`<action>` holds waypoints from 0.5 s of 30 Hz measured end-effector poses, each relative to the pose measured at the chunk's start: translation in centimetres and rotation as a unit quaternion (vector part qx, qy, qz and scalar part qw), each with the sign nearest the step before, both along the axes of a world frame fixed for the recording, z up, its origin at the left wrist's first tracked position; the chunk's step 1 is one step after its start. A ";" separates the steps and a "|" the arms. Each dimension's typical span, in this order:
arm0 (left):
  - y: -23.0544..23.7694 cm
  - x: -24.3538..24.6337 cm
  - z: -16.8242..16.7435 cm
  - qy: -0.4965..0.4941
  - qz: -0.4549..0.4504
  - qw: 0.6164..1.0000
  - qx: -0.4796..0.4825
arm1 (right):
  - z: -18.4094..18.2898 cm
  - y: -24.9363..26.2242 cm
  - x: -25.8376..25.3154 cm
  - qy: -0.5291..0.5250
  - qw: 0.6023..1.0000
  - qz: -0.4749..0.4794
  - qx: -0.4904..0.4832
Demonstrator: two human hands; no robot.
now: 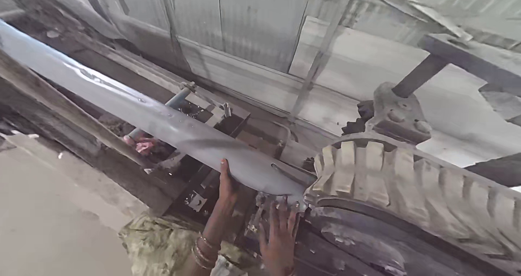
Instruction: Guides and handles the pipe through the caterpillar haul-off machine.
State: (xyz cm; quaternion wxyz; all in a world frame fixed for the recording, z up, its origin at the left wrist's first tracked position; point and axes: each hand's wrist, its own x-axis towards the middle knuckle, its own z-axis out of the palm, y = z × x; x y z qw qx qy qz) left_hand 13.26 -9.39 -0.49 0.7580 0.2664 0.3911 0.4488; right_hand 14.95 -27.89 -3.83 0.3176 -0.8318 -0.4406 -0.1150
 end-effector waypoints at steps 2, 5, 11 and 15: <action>-0.4 0.2 0.5 -0.005 0.009 1.000 -0.012 | 0.2 -0.2 0.0 -0.007 1.000 0.011 -0.007; -1.3 0.3 1.5 -0.063 0.025 0.997 -0.029 | 0.3 -0.6 0.1 -0.003 0.999 0.023 -0.024; -0.8 0.2 0.0 -0.046 0.025 0.997 -0.061 | 0.9 -1.0 0.4 -0.005 0.997 0.029 -0.067; -0.9 0.3 -0.9 -0.070 0.014 0.995 -0.066 | 1.0 -1.1 0.4 -0.014 0.996 0.028 -0.085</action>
